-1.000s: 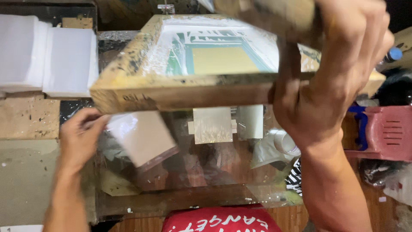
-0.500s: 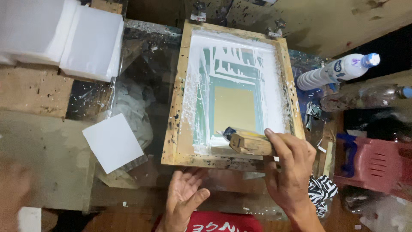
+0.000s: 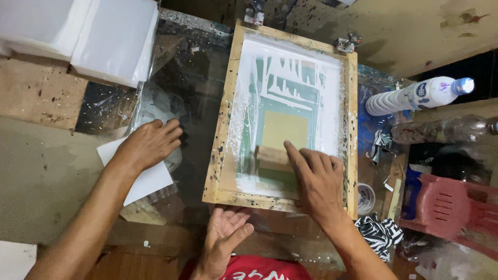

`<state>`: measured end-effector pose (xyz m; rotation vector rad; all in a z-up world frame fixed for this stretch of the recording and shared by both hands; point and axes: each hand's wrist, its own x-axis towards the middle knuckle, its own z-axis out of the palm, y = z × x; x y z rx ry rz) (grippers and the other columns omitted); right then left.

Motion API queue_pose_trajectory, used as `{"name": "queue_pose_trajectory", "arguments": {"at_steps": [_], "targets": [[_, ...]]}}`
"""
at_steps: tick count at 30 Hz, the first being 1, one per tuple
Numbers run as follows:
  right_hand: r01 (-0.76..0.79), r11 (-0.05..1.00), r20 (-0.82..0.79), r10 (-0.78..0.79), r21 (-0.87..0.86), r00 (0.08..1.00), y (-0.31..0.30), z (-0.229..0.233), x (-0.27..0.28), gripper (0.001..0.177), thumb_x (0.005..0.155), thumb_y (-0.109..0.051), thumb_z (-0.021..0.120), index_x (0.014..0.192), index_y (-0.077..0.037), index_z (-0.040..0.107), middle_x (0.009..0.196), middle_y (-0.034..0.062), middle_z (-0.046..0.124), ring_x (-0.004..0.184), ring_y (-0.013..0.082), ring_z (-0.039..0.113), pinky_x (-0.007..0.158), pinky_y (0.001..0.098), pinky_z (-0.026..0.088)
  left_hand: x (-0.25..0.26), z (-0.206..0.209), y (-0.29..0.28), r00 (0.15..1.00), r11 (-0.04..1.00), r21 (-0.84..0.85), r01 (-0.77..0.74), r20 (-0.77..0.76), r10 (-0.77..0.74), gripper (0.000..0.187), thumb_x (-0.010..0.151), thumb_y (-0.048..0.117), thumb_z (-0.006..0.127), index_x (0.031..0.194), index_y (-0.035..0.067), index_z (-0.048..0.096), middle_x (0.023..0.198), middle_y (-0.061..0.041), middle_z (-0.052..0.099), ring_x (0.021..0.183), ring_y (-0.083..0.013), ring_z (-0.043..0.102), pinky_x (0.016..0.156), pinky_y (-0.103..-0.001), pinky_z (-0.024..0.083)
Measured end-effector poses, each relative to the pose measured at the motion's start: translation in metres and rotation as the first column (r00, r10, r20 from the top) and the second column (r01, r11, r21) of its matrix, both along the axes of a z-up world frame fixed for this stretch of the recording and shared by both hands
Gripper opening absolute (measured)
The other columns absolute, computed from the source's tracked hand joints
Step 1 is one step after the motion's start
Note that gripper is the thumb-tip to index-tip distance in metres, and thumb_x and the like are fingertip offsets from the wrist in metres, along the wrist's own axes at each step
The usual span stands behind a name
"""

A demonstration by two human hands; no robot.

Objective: The person performs screen printing by placing a white card under a wooden frame, pulling a squeegee across the mesh to apply ink, and then lifting the frame to reveal the printed card. This process is repeated multiple times with different cards.

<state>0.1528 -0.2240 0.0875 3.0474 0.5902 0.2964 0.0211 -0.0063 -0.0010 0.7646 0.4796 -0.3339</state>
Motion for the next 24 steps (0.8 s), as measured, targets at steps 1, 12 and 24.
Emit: {"name": "queue_pose_trajectory", "arguments": {"at_steps": [1,12,24], "targets": [[-0.002,1.0,0.028,0.003,-0.025,1.0,-0.001,-0.006,0.015,0.045,0.108,-0.019,0.054,0.152,-0.025,0.057,0.119,-0.001,0.066,0.099,0.0196,0.061,0.088,0.0402,0.033,0.003,0.002,0.0,1.0,1.0,-0.003,0.007,-0.008,-0.007,0.052,0.079,0.003,0.086,0.119,0.005,0.052,0.119,-0.024,0.064,0.124,-0.0368,0.066,0.12,-0.051,0.047],[0.007,0.995,-0.09,0.002,0.095,0.996,-0.021,-0.025,0.127,0.067,0.094,-0.014,0.062,0.16,-0.021,0.048,0.119,0.0084,0.062,0.099,0.0346,0.057,0.079,0.0476,0.036,0.002,-0.019,-0.008,0.99,0.988,0.156,-0.014,-0.133,0.035,0.028,0.091,0.008,0.076,0.112,0.005,0.057,0.107,-0.018,0.072,0.101,-0.0254,0.074,0.097,-0.041,0.061],[0.001,0.999,-0.289,0.015,0.054,0.957,0.004,-0.035,-0.019,0.064,0.095,-0.02,0.06,0.157,-0.025,0.049,0.124,0.003,0.062,0.111,0.0233,0.06,0.091,0.043,0.037,0.002,-0.058,-0.013,0.979,0.959,0.268,-0.09,-0.151,0.134,0.025,0.091,0.014,0.076,0.112,0.004,0.066,0.106,-0.015,0.08,0.099,-0.0195,0.075,0.09,-0.039,0.066]]}}
